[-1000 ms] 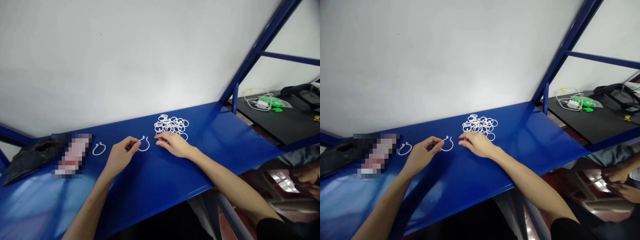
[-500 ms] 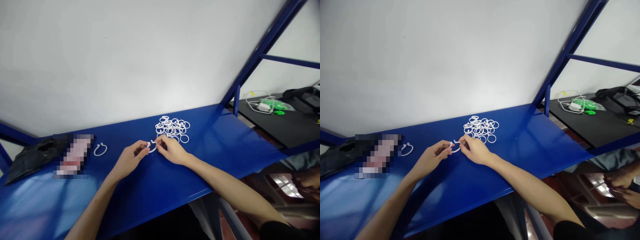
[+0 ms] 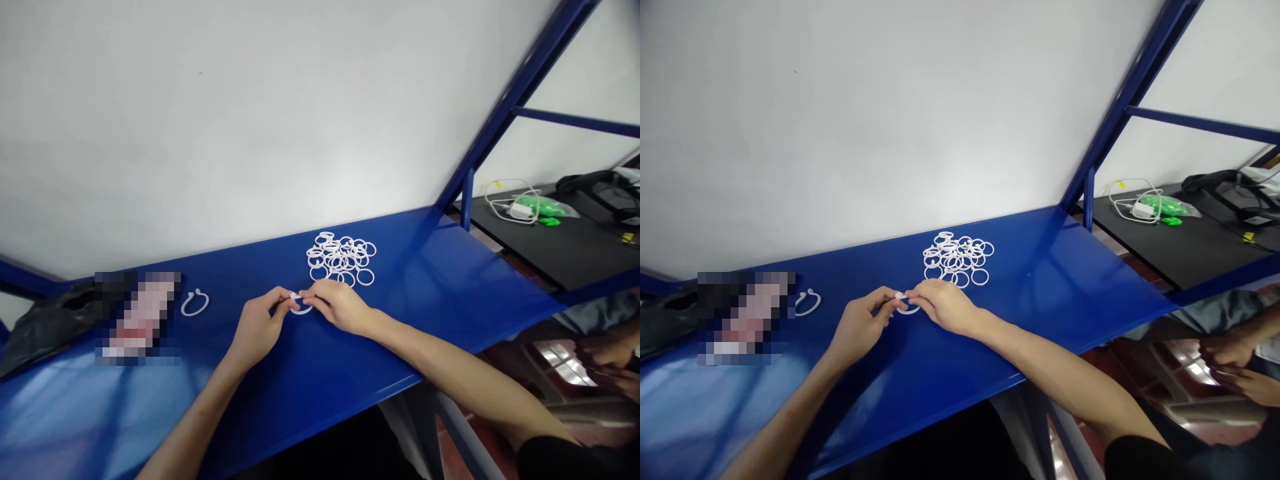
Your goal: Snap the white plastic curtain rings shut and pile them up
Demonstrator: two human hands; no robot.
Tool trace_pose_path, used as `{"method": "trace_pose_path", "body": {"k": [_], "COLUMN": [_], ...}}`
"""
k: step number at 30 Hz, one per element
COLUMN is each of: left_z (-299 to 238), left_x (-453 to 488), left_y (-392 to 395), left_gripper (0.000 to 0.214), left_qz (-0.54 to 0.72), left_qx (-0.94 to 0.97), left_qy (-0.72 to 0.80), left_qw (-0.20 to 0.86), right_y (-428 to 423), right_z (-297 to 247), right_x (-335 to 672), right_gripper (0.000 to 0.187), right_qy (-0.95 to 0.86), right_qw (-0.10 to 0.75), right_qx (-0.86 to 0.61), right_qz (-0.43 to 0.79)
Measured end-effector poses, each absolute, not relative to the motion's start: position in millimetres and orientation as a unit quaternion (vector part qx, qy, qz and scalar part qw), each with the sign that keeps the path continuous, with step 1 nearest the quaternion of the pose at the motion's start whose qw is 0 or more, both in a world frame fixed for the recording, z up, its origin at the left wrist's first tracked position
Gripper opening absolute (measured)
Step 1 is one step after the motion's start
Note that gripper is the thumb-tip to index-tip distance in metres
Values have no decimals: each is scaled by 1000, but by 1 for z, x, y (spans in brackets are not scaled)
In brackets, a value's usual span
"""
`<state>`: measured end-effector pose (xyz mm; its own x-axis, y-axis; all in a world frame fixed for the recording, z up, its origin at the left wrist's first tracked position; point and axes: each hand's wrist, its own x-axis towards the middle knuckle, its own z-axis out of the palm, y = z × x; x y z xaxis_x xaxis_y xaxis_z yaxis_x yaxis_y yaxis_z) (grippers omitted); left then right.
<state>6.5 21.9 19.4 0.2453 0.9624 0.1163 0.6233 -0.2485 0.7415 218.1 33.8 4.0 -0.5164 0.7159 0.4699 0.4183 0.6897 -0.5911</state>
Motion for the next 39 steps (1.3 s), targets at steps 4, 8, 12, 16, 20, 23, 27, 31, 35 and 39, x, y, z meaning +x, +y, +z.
{"method": "trace_pose_path", "body": {"k": [4, 8, 12, 16, 20, 23, 27, 31, 35, 39], "left_z": [12, 12, 22, 27, 20, 13, 9, 11, 12, 7], "left_x": [12, 10, -18, -69, -103, -110, -107, -92, -66, -29], "left_y": [19, 23, 39, 55, 57, 57, 60, 61, 59, 48], "left_gripper": [25, 27, 36, 41, 46, 44, 44, 42, 35, 15], "left_qz": [300, 273, 219, 163, 92, 15, -14, 17, 95, 232], "left_qx": [753, 778, 796, 733, 660, 670, 696, 714, 749, 788], "left_qy": [518, 499, 522, 660, 738, 739, 717, 700, 656, 569], "left_qw": [273, 268, 216, -15, -105, -74, -36, -12, 25, 36], "right_y": [32, 34, 47, 65, 77, 80, 81, 78, 69, 51], "right_z": [-1, 2, 19, 35, 39, 36, 33, 37, 41, 35], "right_x": [219, 219, 237, 277, 305, 309, 307, 303, 289, 256], "right_gripper": [24, 25, 22, 15, 9, 9, 9, 10, 15, 15], "right_qy": [-882, -894, -874, -832, -811, -811, -807, -796, -802, -814], "right_qw": [317, 292, 285, 232, 207, 197, 194, 218, 262, 315], "right_qx": [-308, -313, -378, -500, -539, -540, -548, -559, -533, -463], "right_qz": [164, 136, 104, 64, 95, 114, 108, 77, 56, 156]}}
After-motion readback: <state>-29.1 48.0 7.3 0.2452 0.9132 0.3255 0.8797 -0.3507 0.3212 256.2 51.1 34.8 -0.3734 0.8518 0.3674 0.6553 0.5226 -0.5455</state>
